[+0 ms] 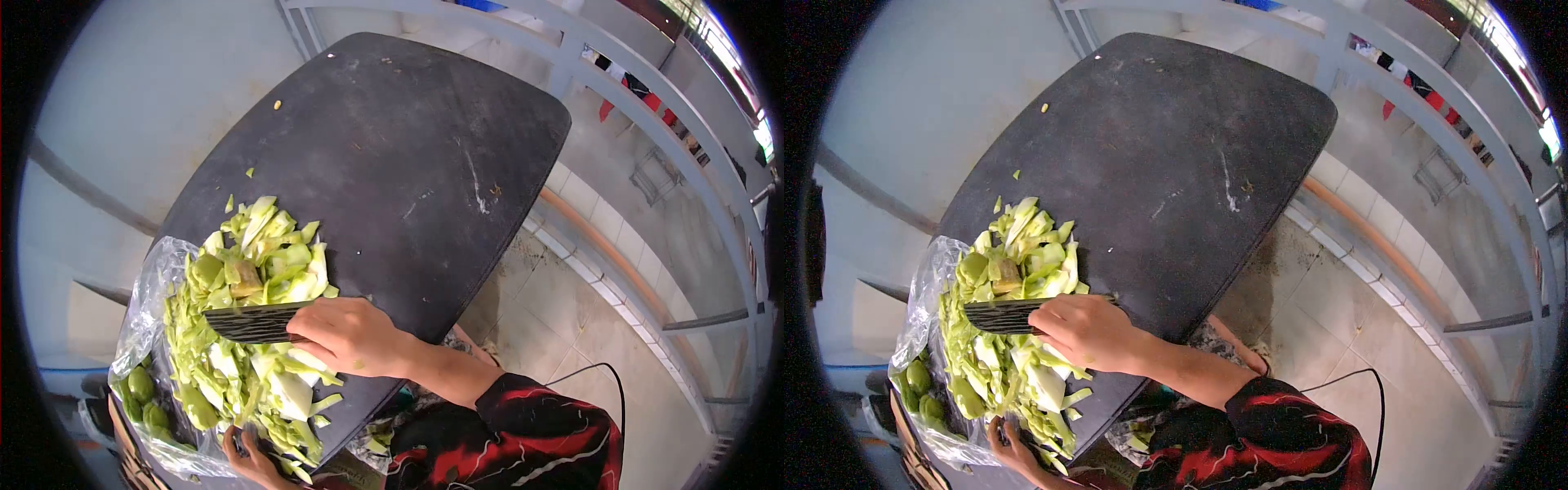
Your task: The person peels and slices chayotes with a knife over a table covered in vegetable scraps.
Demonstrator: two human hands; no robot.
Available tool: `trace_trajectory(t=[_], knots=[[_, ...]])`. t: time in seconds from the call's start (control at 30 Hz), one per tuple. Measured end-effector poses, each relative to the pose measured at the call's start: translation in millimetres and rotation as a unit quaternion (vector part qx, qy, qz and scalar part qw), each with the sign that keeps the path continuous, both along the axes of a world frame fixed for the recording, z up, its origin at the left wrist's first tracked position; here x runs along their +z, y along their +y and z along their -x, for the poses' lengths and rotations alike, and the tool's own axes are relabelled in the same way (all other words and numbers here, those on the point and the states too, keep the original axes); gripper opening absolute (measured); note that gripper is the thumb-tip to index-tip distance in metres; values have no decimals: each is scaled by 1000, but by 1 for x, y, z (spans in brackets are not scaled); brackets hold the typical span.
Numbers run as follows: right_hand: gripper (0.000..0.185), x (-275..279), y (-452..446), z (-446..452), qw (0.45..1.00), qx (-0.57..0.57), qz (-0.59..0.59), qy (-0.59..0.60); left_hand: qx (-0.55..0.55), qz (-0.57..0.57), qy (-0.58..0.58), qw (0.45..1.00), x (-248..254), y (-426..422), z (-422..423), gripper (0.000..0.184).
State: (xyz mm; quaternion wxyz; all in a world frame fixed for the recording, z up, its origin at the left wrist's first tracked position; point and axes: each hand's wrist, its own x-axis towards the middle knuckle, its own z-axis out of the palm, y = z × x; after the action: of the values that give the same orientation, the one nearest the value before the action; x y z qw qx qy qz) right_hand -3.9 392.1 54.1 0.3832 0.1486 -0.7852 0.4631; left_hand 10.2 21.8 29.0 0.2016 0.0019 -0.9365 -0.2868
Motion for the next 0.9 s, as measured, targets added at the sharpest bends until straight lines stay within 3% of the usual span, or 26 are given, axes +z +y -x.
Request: trace_trajectory(t=[0.9], knots=[[22, 11, -6, -1, 1000, 14, -2, -23, 14, -21, 37, 999, -6, -8, 4, 28]])
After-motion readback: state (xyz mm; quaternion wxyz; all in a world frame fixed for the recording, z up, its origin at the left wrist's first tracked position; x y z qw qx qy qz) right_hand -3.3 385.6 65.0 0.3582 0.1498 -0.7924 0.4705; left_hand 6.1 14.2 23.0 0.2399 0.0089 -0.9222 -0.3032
